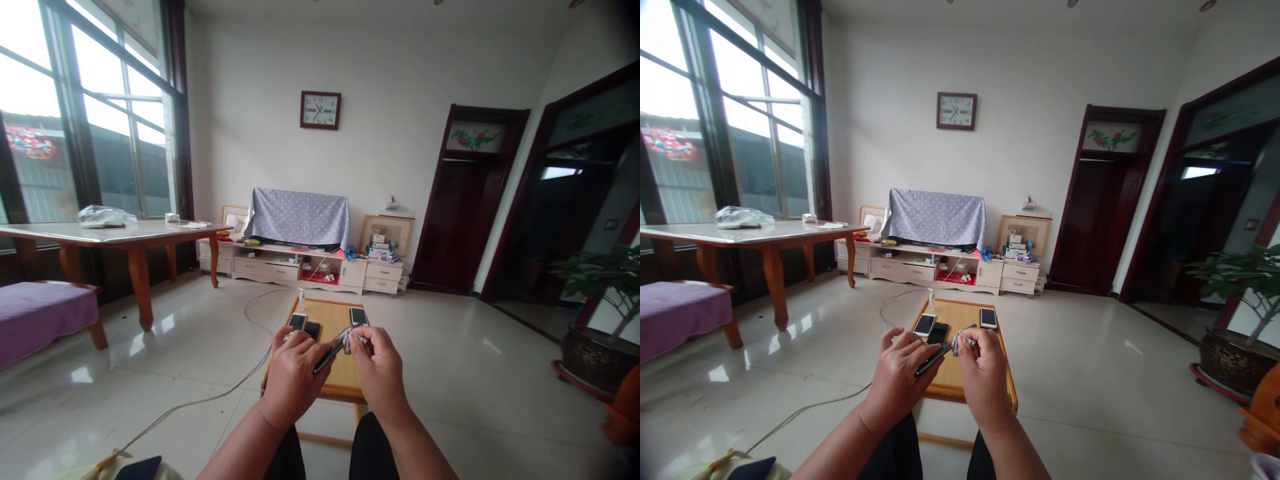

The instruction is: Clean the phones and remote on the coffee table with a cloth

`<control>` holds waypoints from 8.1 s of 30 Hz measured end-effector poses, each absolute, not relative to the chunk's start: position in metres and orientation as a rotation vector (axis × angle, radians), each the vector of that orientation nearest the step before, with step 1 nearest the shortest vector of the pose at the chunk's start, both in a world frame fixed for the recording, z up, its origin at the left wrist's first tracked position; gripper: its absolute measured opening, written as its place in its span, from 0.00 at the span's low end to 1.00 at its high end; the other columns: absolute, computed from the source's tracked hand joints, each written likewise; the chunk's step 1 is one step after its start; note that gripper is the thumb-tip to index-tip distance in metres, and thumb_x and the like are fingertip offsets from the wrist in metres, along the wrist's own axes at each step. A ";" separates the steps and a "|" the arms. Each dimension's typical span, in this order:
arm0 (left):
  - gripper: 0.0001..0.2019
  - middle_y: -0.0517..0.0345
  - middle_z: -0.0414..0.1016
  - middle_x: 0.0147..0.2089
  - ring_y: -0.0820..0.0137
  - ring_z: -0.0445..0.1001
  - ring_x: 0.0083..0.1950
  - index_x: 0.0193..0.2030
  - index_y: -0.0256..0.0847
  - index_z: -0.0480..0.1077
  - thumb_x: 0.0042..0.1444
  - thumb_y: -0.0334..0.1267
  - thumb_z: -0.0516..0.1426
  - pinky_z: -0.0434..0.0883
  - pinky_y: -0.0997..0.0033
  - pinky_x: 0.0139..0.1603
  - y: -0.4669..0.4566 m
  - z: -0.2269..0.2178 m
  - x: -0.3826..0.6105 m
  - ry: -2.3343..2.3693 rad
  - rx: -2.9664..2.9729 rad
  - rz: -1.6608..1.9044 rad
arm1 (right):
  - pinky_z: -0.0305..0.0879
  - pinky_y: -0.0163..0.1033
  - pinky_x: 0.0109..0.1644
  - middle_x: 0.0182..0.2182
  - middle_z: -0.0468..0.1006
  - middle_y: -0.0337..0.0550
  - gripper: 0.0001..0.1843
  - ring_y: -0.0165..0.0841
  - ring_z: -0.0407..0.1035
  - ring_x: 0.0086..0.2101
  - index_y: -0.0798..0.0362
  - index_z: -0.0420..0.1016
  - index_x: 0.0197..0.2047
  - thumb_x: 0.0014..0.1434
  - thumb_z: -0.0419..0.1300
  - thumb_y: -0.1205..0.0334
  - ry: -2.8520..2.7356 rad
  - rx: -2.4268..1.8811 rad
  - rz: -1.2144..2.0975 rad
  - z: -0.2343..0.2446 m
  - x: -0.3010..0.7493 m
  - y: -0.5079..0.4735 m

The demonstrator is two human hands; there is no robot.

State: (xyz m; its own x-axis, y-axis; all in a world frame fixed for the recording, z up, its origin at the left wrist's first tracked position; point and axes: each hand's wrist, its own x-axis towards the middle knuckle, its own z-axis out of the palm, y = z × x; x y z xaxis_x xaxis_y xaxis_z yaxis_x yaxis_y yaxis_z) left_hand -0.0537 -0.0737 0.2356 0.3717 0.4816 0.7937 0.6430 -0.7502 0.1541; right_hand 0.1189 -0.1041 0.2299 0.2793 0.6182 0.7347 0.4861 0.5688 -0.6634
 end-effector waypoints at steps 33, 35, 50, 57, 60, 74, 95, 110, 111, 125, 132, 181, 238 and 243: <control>0.08 0.63 0.77 0.33 0.65 0.74 0.42 0.49 0.53 0.75 0.65 0.41 0.56 0.52 0.48 0.65 -0.086 0.243 -0.029 -0.976 -2.490 -1.317 | 0.63 0.35 0.31 0.31 0.74 0.40 0.24 0.30 0.63 0.28 0.52 0.76 0.51 0.62 0.64 0.41 -1.149 -0.978 0.717 0.223 0.149 -0.118; 0.08 0.62 0.77 0.33 0.64 0.73 0.42 0.48 0.52 0.74 0.66 0.40 0.56 0.53 0.49 0.63 -0.088 0.237 -0.026 -1.003 -2.451 -1.281 | 0.62 0.34 0.29 0.29 0.73 0.39 0.21 0.29 0.61 0.26 0.52 0.75 0.46 0.63 0.63 0.42 -1.180 -0.976 0.681 0.221 0.138 -0.125; 0.07 0.62 0.76 0.32 0.65 0.72 0.40 0.40 0.48 0.74 0.66 0.36 0.54 0.56 0.52 0.58 -0.086 0.219 -0.029 -1.076 -2.319 -1.299 | 0.67 0.33 0.34 0.31 0.77 0.39 0.12 0.31 0.70 0.29 0.50 0.74 0.42 0.67 0.59 0.50 -1.397 -1.089 0.324 0.223 0.112 -0.123; 0.06 0.63 0.75 0.31 0.64 0.73 0.41 0.43 0.49 0.74 0.65 0.36 0.56 0.55 0.51 0.60 -0.083 0.211 -0.033 -1.120 -2.281 -1.293 | 0.68 0.33 0.34 0.30 0.78 0.39 0.12 0.31 0.71 0.29 0.51 0.73 0.41 0.67 0.59 0.50 -1.360 -1.134 0.269 0.221 0.106 -0.116; 0.08 0.62 0.75 0.31 0.65 0.72 0.40 0.38 0.48 0.74 0.66 0.35 0.54 0.56 0.52 0.58 -0.082 0.209 -0.034 -1.116 -2.258 -1.313 | 0.69 0.33 0.36 0.33 0.79 0.40 0.11 0.32 0.72 0.31 0.50 0.74 0.43 0.67 0.59 0.51 -1.436 -1.122 0.294 0.216 0.101 -0.116; 0.06 0.63 0.75 0.31 0.65 0.72 0.41 0.41 0.48 0.74 0.64 0.34 0.56 0.56 0.53 0.58 -0.080 0.205 -0.036 -1.152 -2.284 -1.281 | 0.69 0.34 0.35 0.31 0.78 0.40 0.12 0.32 0.71 0.30 0.50 0.73 0.42 0.67 0.59 0.50 -1.373 -1.150 0.256 0.213 0.102 -0.107; 0.06 0.61 0.75 0.31 0.65 0.71 0.41 0.39 0.47 0.73 0.66 0.36 0.54 0.57 0.54 0.56 -0.075 0.205 -0.032 -1.153 -2.305 -1.291 | 0.70 0.35 0.36 0.32 0.80 0.41 0.14 0.33 0.73 0.30 0.50 0.74 0.42 0.66 0.59 0.48 -1.343 -1.170 0.264 0.211 0.104 -0.103; 0.08 0.61 0.74 0.30 0.66 0.69 0.39 0.36 0.46 0.71 0.67 0.37 0.53 0.58 0.55 0.54 -0.071 0.199 -0.032 -1.122 -2.315 -1.311 | 0.69 0.34 0.35 0.31 0.79 0.40 0.14 0.32 0.72 0.30 0.50 0.73 0.41 0.66 0.59 0.48 -1.337 -1.178 0.263 0.210 0.103 -0.103; 0.11 0.61 0.73 0.29 0.66 0.69 0.39 0.32 0.44 0.70 0.67 0.36 0.52 0.58 0.55 0.54 -0.071 0.199 -0.032 -1.125 -2.307 -1.314 | 0.69 0.34 0.34 0.31 0.79 0.39 0.13 0.32 0.72 0.29 0.50 0.74 0.41 0.66 0.60 0.48 -1.363 -1.172 0.265 0.209 0.102 -0.104; 0.13 0.60 0.73 0.30 0.65 0.69 0.39 0.31 0.44 0.69 0.68 0.37 0.52 0.58 0.54 0.55 -0.072 0.197 -0.029 -1.151 -2.368 -1.318 | 0.69 0.35 0.35 0.32 0.80 0.40 0.13 0.33 0.72 0.30 0.50 0.74 0.42 0.66 0.61 0.48 -1.364 -1.161 0.322 0.204 0.098 -0.110; 0.08 0.62 0.75 0.32 0.65 0.71 0.40 0.39 0.47 0.72 0.68 0.42 0.53 0.57 0.54 0.55 -0.072 0.204 -0.031 -1.195 -2.514 -1.349 | 0.68 0.37 0.38 0.32 0.80 0.42 0.18 0.35 0.71 0.32 0.51 0.74 0.41 0.64 0.61 0.43 -1.181 -1.184 0.397 0.214 0.127 -0.091; 0.06 0.65 0.77 0.30 0.65 0.77 0.42 0.45 0.51 0.75 0.64 0.39 0.58 0.52 0.51 0.64 -0.070 0.204 -0.002 -1.032 -2.374 -1.435 | 0.62 0.33 0.29 0.27 0.71 0.35 0.20 0.29 0.63 0.26 0.50 0.67 0.35 0.61 0.64 0.42 -1.015 -1.030 0.608 0.211 0.150 -0.082; 0.16 0.61 0.71 0.32 0.69 0.69 0.37 0.31 0.41 0.69 0.66 0.49 0.56 0.63 0.68 0.44 -0.050 0.183 -0.013 -1.333 -2.811 -1.753 | 0.65 0.33 0.31 0.25 0.74 0.35 0.19 0.31 0.67 0.26 0.49 0.68 0.32 0.63 0.62 0.42 -1.136 -1.220 0.230 0.227 0.149 -0.076; 0.16 0.59 0.70 0.31 0.69 0.69 0.36 0.30 0.41 0.71 0.63 0.50 0.58 0.63 0.71 0.38 -0.052 0.186 -0.015 -1.417 -2.862 -1.861 | 0.67 0.35 0.33 0.27 0.77 0.37 0.17 0.32 0.70 0.27 0.49 0.71 0.35 0.63 0.63 0.44 -1.206 -1.241 0.234 0.219 0.145 -0.078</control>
